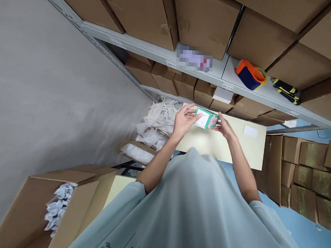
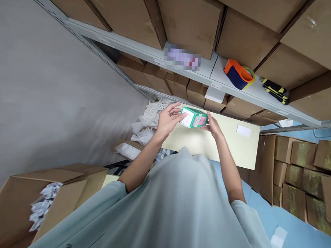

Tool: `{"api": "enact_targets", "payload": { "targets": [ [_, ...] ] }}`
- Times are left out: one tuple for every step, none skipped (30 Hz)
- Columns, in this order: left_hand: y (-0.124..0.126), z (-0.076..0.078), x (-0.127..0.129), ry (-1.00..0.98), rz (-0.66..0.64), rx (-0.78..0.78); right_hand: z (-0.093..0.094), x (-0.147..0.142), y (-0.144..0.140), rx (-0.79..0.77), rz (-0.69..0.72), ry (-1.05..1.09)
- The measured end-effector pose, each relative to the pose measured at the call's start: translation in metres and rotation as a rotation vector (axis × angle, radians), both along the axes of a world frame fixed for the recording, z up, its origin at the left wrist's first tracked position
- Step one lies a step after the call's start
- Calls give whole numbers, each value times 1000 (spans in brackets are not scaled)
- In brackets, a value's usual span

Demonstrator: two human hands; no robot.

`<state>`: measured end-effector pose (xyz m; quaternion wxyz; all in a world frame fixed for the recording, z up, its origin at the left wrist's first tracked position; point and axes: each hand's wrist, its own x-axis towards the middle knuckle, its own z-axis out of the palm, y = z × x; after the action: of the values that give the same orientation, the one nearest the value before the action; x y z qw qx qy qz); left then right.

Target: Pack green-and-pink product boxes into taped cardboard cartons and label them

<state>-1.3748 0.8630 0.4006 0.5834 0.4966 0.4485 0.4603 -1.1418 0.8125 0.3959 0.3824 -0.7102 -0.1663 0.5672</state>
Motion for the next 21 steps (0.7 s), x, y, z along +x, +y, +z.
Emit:
{"api": "enact_targets", "payload": {
  "targets": [
    [3, -1, 1, 18, -10, -1, -8, -7, -4, -61, 37, 68],
    [6, -3, 2, 36, -19, -6, -16, -13, -8, -109, 62, 115],
    [8, -6, 2, 56, -24, -9, -23, -18, -11, -142, 75, 145],
    [9, -9, 1, 77, -25, -10, -29, -22, -13, -159, 82, 164],
    [10, -13, -1, 101, -20, -10, -35, -24, -13, -165, 85, 177],
    [10, -19, -5, 125, -13, -10, -39, -24, -13, -166, 87, 181],
    [9, -25, -9, 147, -6, -14, -43, -24, -11, -161, 89, 175],
    [7, -33, -15, 166, -2, -28, -47, -22, -8, -154, 92, 156],
    [5, -42, -21, 178, -5, -55, -50, -20, -3, -147, 94, 119],
    [2, -52, -28, 180, -15, -96, -53, -19, 2, -139, 93, 67],
    [-1, -63, -35, 169, -29, -151, -56, -18, 9, -127, 91, 4],
    [-5, -73, -41, 149, -40, -217, -59, -18, 16, -111, 95, -64],
    [-9, -84, -46, 121, -42, -288, -62, -18, 24, -95, 109, -137],
    [-13, -94, -49, 88, -34, -360, -64, -20, 34, -80, 137, -218],
    [-16, -104, -52, 54, -13, -427, -67, -22, 44, -68, 186, -308],
    [-19, -113, -53, 21, 19, -488, -69, -26, 55, -60, 256, -408],
    [-21, -122, -53, -11, 59, -542, -71, -30, 66, -56, 339, -511],
    [-22, -130, -52, -40, 101, -591, -73, -35, 78, -53, 426, -609],
    [-22, -139, -50, -64, 139, -633, -75, -41, 89, -48, 509, -695],
    [-22, -146, -47, -77, 168, -663, -78, -47, 101, -44, 582, -761],
    [-21, -154, -45, -77, 185, -681, -80, -53, 112, -43, 643, -806]
  ]
}}
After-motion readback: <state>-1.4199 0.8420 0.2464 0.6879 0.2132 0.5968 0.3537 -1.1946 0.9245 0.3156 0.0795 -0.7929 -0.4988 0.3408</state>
